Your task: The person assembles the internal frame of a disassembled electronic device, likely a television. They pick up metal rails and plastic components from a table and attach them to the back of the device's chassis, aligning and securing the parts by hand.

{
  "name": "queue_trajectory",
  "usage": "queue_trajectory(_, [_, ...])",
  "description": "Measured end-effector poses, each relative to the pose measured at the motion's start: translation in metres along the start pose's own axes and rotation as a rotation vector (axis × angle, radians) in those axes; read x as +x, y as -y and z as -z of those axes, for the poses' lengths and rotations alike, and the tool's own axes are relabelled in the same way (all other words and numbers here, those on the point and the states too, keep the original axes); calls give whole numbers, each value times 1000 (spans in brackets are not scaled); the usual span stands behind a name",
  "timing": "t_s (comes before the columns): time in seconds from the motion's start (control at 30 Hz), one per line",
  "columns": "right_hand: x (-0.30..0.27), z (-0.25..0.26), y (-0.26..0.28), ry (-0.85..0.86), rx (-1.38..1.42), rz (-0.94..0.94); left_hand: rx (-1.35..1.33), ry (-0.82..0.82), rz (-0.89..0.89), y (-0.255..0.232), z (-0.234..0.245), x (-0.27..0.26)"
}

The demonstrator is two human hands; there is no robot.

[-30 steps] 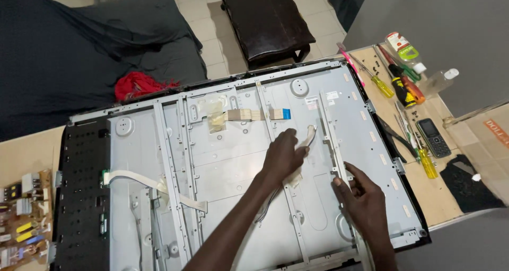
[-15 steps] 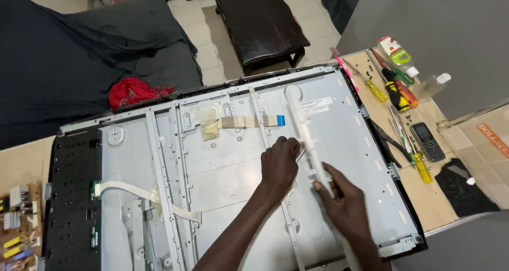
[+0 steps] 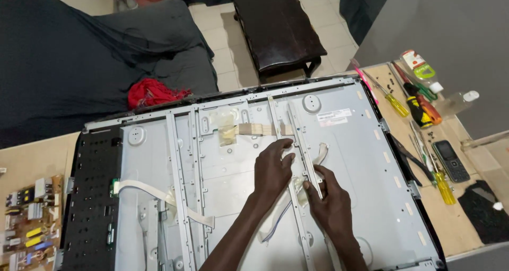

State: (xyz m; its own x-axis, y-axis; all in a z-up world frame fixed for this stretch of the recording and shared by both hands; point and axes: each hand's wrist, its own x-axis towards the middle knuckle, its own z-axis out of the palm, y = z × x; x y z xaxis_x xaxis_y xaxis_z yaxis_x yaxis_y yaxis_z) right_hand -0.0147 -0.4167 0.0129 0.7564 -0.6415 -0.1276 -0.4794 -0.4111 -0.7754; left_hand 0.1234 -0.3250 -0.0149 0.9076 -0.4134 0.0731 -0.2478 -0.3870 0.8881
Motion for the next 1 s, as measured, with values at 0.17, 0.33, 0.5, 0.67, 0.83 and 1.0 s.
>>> queue_trajectory(0.17, [7,-1,12,6,19,8,60,53,-14,-2,-11,15])
queue_trajectory(0.33, [12,-5,21,23,11,23,148,95,69,-7,-23,25])
queue_trajectory(0.5, [18,-12,18,-20,-63,47,295,124,17,-11,-24,25])
queue_trajectory(0.67, [16,-20,7,-70,-157,89,297,122,0,-7,-24,26])
queue_trajectory(0.83, [19,-32,-10,-167,-225,95,294,138,-5,-4,-23,28])
queue_trajectory(1.0, [18,-38,-16,-180,-157,115,241,82,-64,1,-21,25])
